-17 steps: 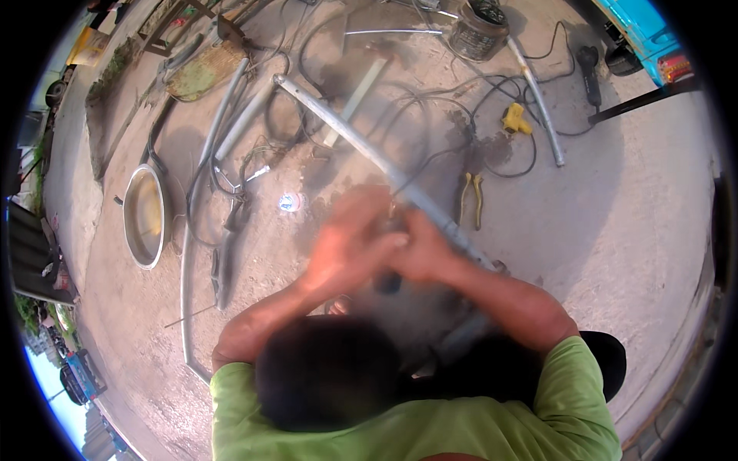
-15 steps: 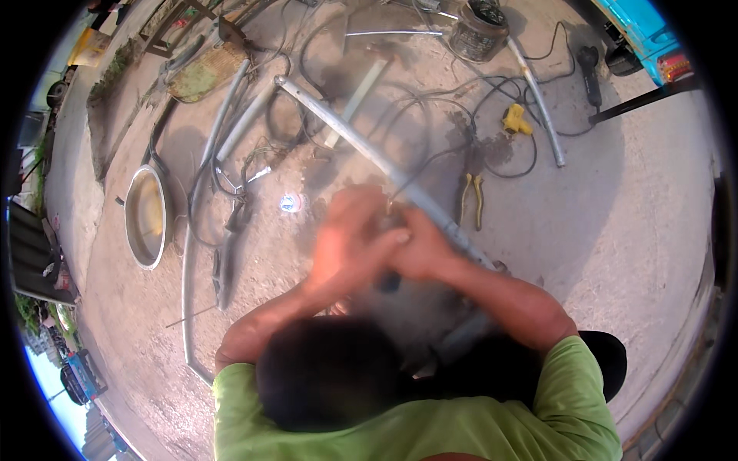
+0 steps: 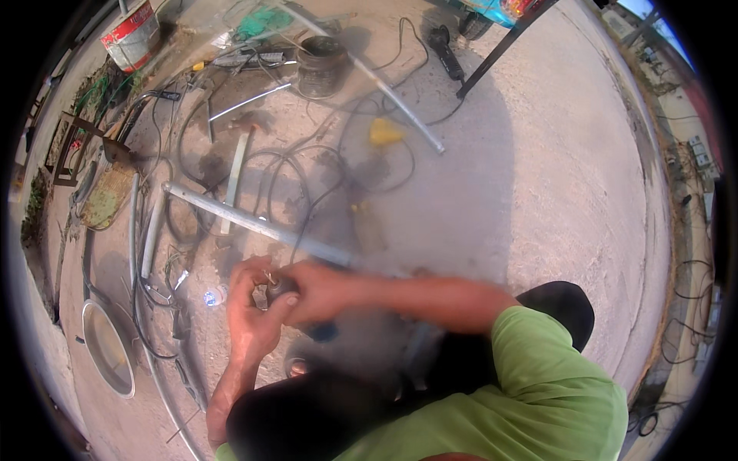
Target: The person uses pliers to bend a metal pipe, then uses a drill to make holes in a long metal rail while sitting on the ground.
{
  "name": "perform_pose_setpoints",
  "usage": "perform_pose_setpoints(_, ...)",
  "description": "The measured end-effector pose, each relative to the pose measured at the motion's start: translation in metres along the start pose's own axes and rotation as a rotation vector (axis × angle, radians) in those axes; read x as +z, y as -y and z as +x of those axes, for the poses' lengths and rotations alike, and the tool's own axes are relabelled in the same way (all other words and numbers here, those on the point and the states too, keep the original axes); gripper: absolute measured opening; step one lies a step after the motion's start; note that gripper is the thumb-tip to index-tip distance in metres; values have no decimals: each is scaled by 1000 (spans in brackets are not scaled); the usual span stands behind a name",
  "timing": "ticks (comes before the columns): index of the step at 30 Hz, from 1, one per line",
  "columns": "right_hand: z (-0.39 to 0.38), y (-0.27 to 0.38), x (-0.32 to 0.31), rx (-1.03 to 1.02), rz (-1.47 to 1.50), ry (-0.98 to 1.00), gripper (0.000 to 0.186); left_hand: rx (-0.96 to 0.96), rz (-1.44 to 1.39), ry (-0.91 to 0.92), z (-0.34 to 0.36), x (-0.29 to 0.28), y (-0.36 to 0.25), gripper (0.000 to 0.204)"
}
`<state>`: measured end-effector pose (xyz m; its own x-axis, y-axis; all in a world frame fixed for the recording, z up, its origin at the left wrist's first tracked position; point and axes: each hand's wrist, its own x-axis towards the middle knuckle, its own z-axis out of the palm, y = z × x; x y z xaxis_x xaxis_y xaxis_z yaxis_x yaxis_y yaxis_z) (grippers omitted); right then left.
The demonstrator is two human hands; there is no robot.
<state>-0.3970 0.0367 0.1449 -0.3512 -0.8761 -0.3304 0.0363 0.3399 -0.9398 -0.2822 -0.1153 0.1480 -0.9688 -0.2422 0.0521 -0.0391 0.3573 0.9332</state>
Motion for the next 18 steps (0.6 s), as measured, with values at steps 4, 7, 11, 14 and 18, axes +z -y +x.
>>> perform_pose_setpoints(4, 9, -9, 11, -55, -50, -92, 47, -71, -100, -39, -1, 3, 5, 51)
perform_pose_setpoints(7, 13, -14, 6, -36, -99, 93, 63, -166, -370, 191, 3, -14, -6, 71)
perform_pose_setpoints(11, 13, -18, 6, -70, -149, 102, 59, -81, -302, 146, 5, -11, 4, 56)
perform_pose_setpoints(14, 15, -12, 4, 7, -136, 124, 54, -149, 152, -69, 1, 3, -14, 50)
perform_pose_setpoints(18, 22, -33, 10, -105, -142, 64, 51, -11, -103, 2, 6, 2, 0, 50)
